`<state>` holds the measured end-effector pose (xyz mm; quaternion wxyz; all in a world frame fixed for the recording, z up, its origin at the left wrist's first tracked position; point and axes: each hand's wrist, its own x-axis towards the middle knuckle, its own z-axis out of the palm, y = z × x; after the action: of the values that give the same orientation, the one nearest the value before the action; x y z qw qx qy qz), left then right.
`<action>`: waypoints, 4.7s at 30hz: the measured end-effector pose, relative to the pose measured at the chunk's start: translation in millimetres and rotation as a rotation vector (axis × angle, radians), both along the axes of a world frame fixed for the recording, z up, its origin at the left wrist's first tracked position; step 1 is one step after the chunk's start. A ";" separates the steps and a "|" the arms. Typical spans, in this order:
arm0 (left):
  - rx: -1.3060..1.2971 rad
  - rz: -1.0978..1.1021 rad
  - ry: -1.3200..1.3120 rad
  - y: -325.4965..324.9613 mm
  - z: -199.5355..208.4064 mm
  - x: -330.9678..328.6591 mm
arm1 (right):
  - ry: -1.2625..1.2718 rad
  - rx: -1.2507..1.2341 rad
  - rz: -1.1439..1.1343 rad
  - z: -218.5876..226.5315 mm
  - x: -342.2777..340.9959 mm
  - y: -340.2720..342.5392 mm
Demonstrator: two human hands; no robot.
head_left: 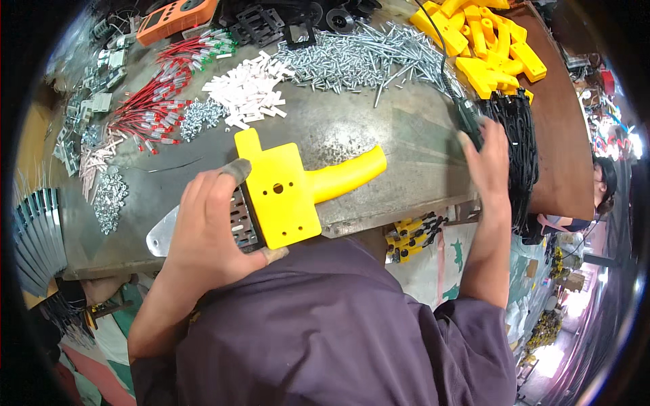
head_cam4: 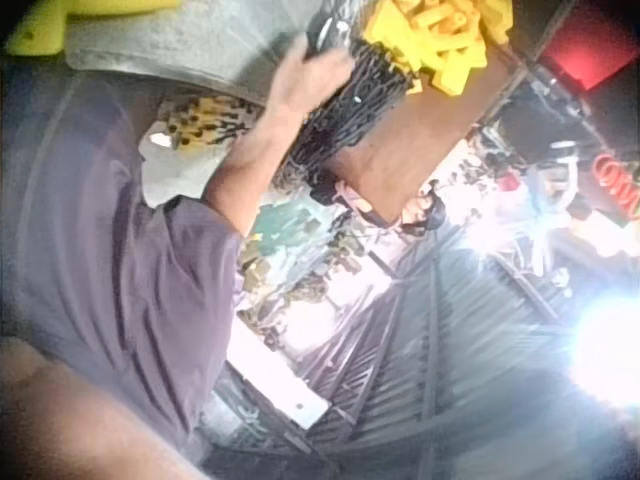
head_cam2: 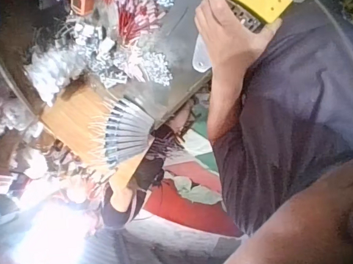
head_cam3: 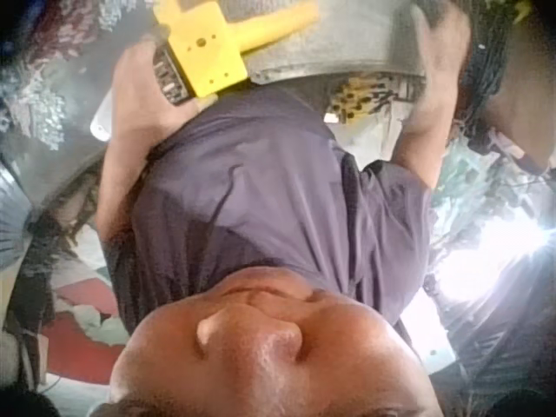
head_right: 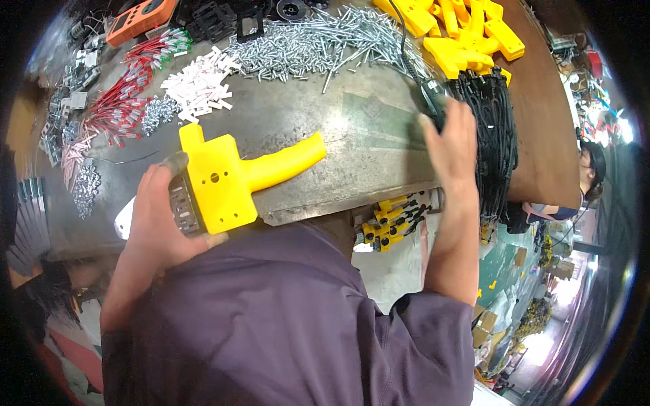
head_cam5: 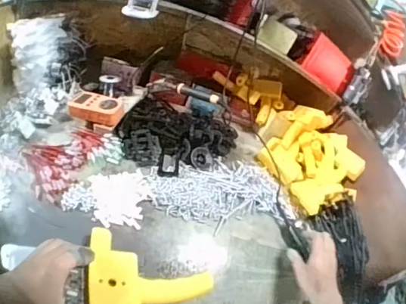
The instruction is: Assembling a yellow plastic electronic device by screwing components together, soldering wires, and installing internal parts.
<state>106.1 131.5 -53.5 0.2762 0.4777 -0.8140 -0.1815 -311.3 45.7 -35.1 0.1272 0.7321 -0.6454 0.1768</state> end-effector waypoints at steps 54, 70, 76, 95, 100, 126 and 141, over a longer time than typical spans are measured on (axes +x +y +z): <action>-0.053 0.485 -0.089 -3.3 4.9 60.1 | -2.682 0.452 0.404 -15.3 151.6 -2.6; 0.214 0.749 -0.042 -25.4 6.4 109.2 | -2.673 0.481 0.443 -8.1 151.8 0.1; -0.042 0.552 -0.373 -14.8 -2.5 104.3 | -2.689 0.464 0.430 -7.0 154.1 0.9; -0.086 0.375 -0.458 -4.0 11.5 103.7 | -2.718 0.516 0.489 -9.6 149.2 2.4; -0.026 0.263 -0.479 -10.9 13.1 109.3 | -2.673 0.488 0.486 -8.3 148.0 3.6; 0.120 0.103 0.317 -17.3 -6.5 26.3 | -2.741 0.514 0.507 -16.1 147.3 3.7; -0.092 0.068 0.055 -15.5 -4.1 28.1 | -2.690 0.435 0.422 -17.0 152.3 -0.5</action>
<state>134.2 116.0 -57.7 0.3262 0.4866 -0.7969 -0.1474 -159.0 45.2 -52.1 -0.7338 0.0872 -0.1623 0.6539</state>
